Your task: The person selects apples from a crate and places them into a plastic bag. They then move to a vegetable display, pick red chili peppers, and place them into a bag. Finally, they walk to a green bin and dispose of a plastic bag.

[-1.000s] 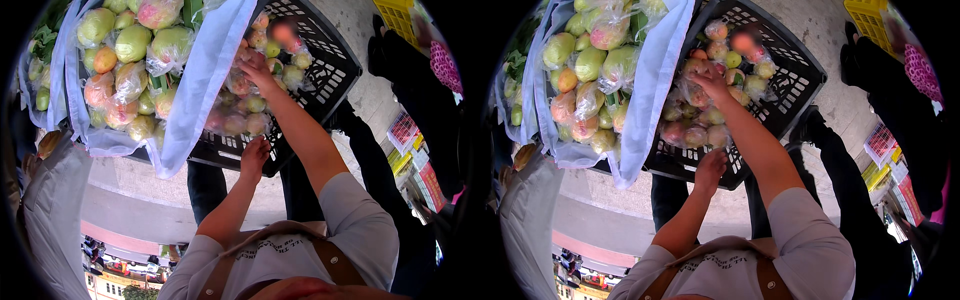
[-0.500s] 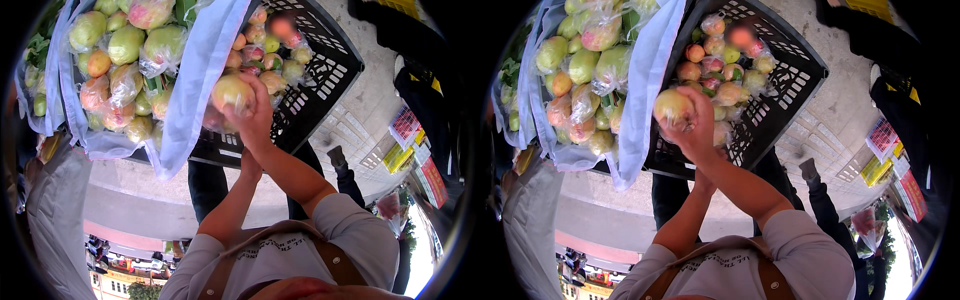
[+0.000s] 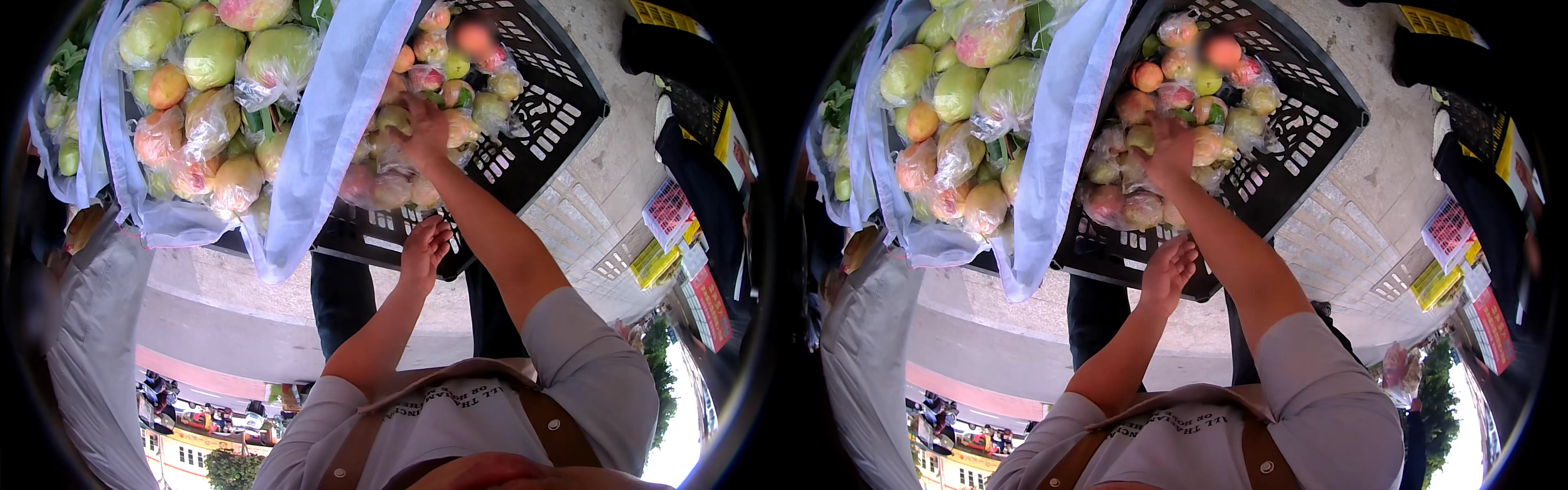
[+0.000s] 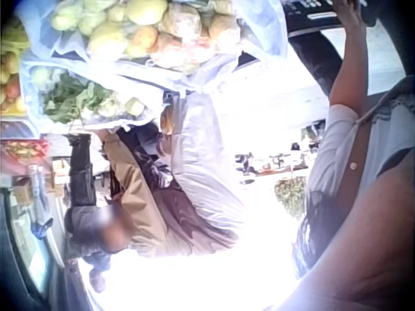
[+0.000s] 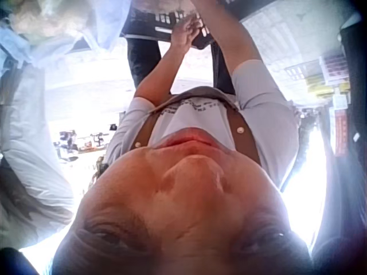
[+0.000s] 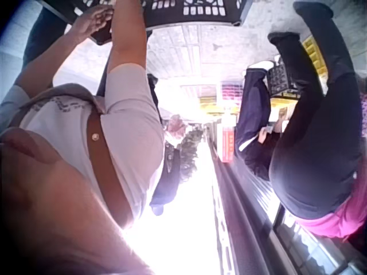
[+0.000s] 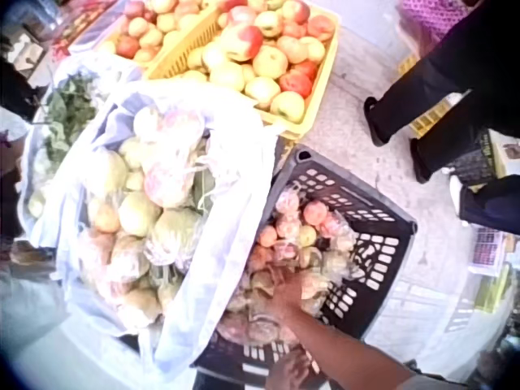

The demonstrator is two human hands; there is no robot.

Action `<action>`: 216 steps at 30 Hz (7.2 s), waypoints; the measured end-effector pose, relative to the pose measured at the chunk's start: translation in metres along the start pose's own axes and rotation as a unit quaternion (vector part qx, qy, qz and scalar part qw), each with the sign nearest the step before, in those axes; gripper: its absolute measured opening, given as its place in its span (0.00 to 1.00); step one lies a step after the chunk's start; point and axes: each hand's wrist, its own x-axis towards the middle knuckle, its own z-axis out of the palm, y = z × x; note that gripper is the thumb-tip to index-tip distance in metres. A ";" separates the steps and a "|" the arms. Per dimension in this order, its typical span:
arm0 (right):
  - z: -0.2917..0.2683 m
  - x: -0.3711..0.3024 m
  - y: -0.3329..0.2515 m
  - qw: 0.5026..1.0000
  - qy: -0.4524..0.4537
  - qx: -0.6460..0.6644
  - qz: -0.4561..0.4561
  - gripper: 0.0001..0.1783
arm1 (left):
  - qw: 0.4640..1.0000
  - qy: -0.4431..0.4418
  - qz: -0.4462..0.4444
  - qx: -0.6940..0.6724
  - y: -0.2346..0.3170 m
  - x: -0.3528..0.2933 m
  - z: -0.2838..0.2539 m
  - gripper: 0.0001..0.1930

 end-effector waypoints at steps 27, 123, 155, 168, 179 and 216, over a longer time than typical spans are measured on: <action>0.023 0.069 -0.013 0.963 -0.156 0.152 0.161 0.24 | 0.998 0.008 0.060 -0.030 0.016 -0.007 -0.005 0.15; -0.014 -0.058 -0.015 0.997 0.025 0.063 0.045 0.27 | 0.501 0.069 0.296 0.810 0.094 0.071 -0.043 0.35; -0.149 0.061 -0.158 0.489 -0.244 0.810 0.212 0.26 | 0.936 -0.253 0.243 0.016 0.231 -0.143 0.089 0.32; -0.157 0.101 -0.229 0.740 -0.209 0.612 0.184 0.27 | 0.914 -0.209 0.339 -0.074 0.306 -0.174 0.089 0.27; -0.077 -0.097 0.035 0.951 -0.155 -0.036 0.266 0.24 | 0.662 0.074 0.687 0.290 0.192 -0.129 0.077 0.21; -0.129 0.008 -0.253 0.726 -0.218 0.632 0.163 0.34 | 0.937 -0.024 0.328 -0.115 0.181 -0.158 -0.049 0.21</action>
